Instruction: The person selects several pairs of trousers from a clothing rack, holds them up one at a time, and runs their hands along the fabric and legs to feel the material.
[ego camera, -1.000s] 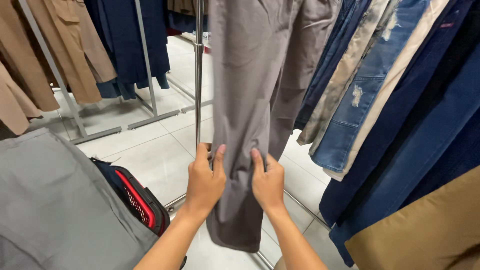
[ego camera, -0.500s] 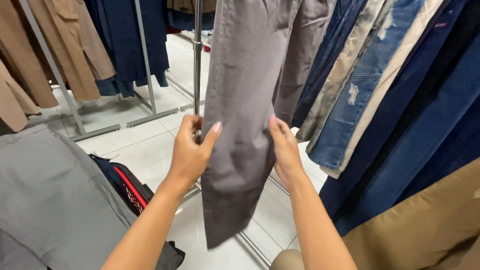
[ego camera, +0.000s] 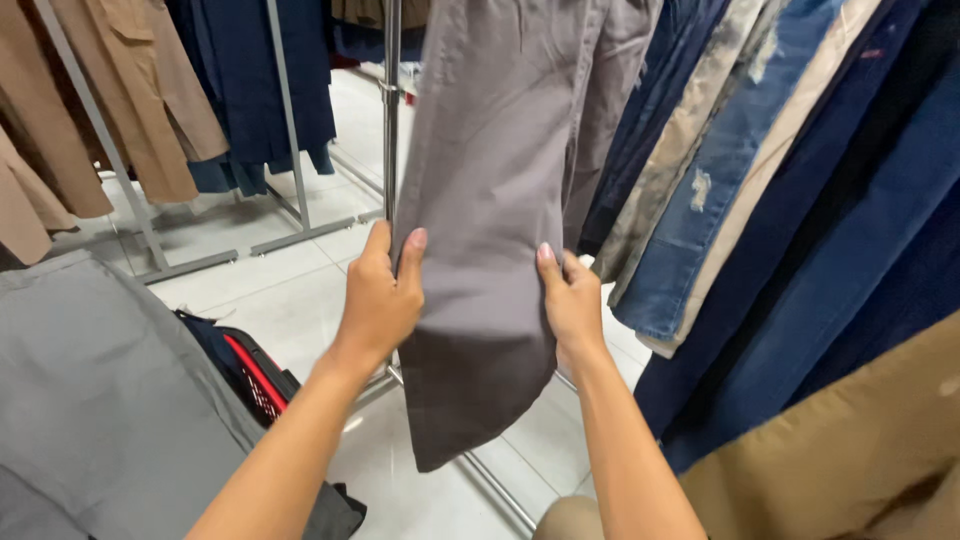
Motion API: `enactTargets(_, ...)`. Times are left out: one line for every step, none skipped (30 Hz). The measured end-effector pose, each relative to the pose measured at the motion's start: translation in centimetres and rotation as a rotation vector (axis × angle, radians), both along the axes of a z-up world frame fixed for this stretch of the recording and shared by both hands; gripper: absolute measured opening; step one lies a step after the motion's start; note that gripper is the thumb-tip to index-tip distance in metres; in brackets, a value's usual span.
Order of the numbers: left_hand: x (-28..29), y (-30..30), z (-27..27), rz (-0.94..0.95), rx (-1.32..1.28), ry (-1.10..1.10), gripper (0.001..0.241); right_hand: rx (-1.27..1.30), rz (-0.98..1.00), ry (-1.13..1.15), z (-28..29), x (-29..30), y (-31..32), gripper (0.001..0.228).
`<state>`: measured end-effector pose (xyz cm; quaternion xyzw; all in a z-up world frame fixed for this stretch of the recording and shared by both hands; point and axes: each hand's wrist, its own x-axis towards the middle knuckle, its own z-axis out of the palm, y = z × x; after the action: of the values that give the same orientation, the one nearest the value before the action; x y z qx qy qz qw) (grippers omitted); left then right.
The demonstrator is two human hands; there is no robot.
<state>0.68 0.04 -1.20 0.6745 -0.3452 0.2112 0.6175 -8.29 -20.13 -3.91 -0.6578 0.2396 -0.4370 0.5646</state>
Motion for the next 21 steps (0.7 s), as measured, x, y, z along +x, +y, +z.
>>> enactTargets(0.3, 0.1, -0.3, -0.064, 0.008, 0.052, 0.024, 0.027, 0.046, -0.054, 1.0, -0.8, 1.4, 0.015)
enactTargets(1.1, 0.0, 0.1, -0.129, 0.006, 0.088, 0.023, 0.043, 0.091, -0.123, 2.7, -1.1, 2.4, 0.027)
enactTargets(1.5, -0.4, 0.7, -0.133, 0.002, 0.075, 0.023, 0.037, 0.087, -0.136, 3.6, -0.9, 2.4, 0.027)
enactTargets(1.6, -0.5, 0.9, -0.157, -0.033, 0.100, 0.019, 0.085, 0.101, -0.223, 4.1, -0.9, 2.7, 0.033)
enactTargets(1.7, -0.6, 1.0, -0.181, -0.068, 0.125, 0.020, 0.133, 0.115, -0.311, 4.6, -0.9, 3.0, 0.039)
enactTargets(1.0, -0.6, 2.0, -0.184, -0.066, 0.127, 0.020, 0.135, 0.112, -0.310, 4.6, -0.7, 2.2, 0.039)
enactTargets(0.3, -0.6, 3.0, -0.186, -0.088, 0.150, 0.023, 0.082, 0.025, -0.236, 4.6, -0.5, 1.5, 0.041)
enactTargets(-0.3, -0.6, 4.2, -0.189, -0.115, 0.167, 0.027, 0.025, -0.060, -0.167, 4.9, -0.2, 0.6, 0.044)
enactTargets(-0.2, -1.2, 4.6, -0.193, -0.116, 0.162, 0.027, 0.023, -0.064, -0.172, 5.3, 0.2, 0.2, 0.044)
enactTargets(-0.1, -1.7, 4.9, -0.126, -0.082, 0.122, 0.029, -0.096, -0.133, -0.102, 5.4, 0.6, -0.2, 0.039)
enactTargets(0.0, -2.2, 5.1, -0.059, -0.049, 0.082, 0.032, -0.213, -0.202, -0.031, 5.6, 1.0, -0.6, 0.034)
enactTargets(0.4, -2.2, 5.2, -0.059, -0.051, 0.081, 0.032, -0.216, -0.202, -0.032, 4.9, 1.6, -2.0, 0.034)
enactTargets(0.8, -2.2, 5.3, 0.035, -0.059, 0.017, 0.030, -0.190, -0.165, -0.079, 4.2, 2.3, -3.5, 0.026)
enactTargets(1.2, -2.3, 5.4, 0.130, -0.069, -0.046, 0.029, -0.168, -0.125, -0.125, 3.6, 2.9, -4.9, 0.019)
enactTargets(1.1, -2.4, 5.1, 0.133, -0.074, -0.045, 0.029, -0.172, -0.122, -0.124, 3.5, 2.9, -5.0, 0.019)
enactTargets(1.1, -2.4, 5.0, 0.124, -0.064, -0.094, 0.028, -0.095, -0.063, -0.181, 3.4, 2.9, -5.0, 0.019)
enactTargets(1.0, -2.5, 4.9, 0.114, -0.053, -0.142, 0.026, -0.017, -0.002, -0.236, 3.4, 3.0, -5.1, 0.019)
enactTargets(0.6, -2.7, 4.8, 0.117, -0.055, -0.146, 0.026, -0.018, 0.000, -0.241, 3.5, 2.8, -4.5, 0.019)
enactTargets(0.1, -2.8, 4.8, 0.094, -0.015, -0.152, 0.028, -0.061, -0.025, -0.195, 3.7, 2.7, -4.0, 0.023)
enactTargets(-0.3, -2.9, 4.9, 0.070, 0.026, -0.163, 0.031, -0.102, -0.052, -0.153, 4.0, 2.6, -3.4, 0.027)
enactTargets(0.4, -2.6, 4.9, 0.071, 0.025, -0.172, 0.031, -0.103, -0.051, -0.162, 3.5, 2.8, -4.1, 0.027)
